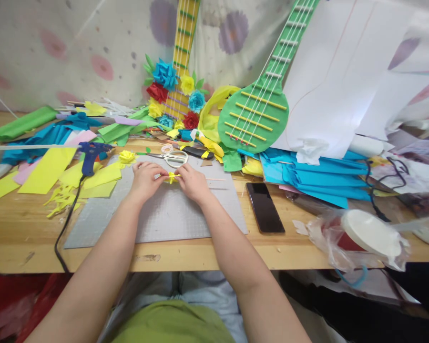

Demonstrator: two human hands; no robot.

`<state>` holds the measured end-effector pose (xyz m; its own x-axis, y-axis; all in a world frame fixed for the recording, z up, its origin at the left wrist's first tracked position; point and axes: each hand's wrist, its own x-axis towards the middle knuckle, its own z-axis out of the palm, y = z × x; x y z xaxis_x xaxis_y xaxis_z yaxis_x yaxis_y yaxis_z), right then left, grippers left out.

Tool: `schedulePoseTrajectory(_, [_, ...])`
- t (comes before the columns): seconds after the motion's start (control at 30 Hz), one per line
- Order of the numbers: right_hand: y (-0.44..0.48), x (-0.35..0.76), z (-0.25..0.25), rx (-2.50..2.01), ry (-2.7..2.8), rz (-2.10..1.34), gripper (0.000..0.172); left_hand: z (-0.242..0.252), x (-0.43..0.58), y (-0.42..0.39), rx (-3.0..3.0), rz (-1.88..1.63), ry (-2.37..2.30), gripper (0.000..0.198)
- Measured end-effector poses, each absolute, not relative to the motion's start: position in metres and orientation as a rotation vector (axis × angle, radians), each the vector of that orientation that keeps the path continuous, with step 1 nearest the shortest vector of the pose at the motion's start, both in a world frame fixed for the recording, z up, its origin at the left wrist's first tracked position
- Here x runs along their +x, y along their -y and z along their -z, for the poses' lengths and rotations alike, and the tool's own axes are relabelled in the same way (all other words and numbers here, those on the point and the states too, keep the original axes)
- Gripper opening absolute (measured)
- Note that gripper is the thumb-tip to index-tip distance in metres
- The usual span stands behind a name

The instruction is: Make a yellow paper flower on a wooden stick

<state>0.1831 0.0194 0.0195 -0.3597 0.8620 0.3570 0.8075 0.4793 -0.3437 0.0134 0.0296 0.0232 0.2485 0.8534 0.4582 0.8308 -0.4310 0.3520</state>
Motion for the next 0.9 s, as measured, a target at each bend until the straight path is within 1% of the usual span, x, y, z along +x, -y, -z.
schedulePoseTrajectory(0.23, [-0.019,0.181,-0.018,-1.37,2.228,-0.109,0.013,-0.023,0.011,-0.03,2.462,-0.871,-1.676,0.007])
schedulePoseTrajectory(0.33, [-0.019,0.18,-0.018,-1.404,2.178,-0.129,0.013,-0.025,0.014,-0.029,2.43,-0.921,-1.7,0.01])
schedulePoseTrajectory(0.4, [-0.019,0.179,-0.019,-1.462,2.117,-0.137,0.015,-0.027,0.019,-0.026,2.383,-1.027,-1.738,0.015])
schedulePoseTrajectory(0.47, [-0.019,0.179,-0.018,-1.515,2.055,-0.144,0.016,-0.029,0.025,-0.022,2.345,-1.117,-1.773,0.024])
schedulePoseTrajectory(0.53, [-0.019,0.18,-0.018,-1.546,2.01,-0.154,0.017,-0.03,0.032,-0.019,2.354,-1.113,-1.782,0.033])
schedulePoseTrajectory(0.57, [-0.019,0.18,-0.017,-1.56,1.989,-0.158,0.017,-0.029,0.035,-0.018,2.366,-1.095,-1.781,0.034])
schedulePoseTrajectory(0.8, [-0.019,0.18,-0.017,-1.585,1.934,-0.166,0.017,-0.021,0.04,-0.019,2.421,-1.118,-1.757,0.014])
schedulePoseTrajectory(0.9, [-0.018,0.178,-0.017,-1.607,1.918,-0.183,0.018,-0.017,0.041,-0.021,2.406,-1.12,-1.773,0.008])
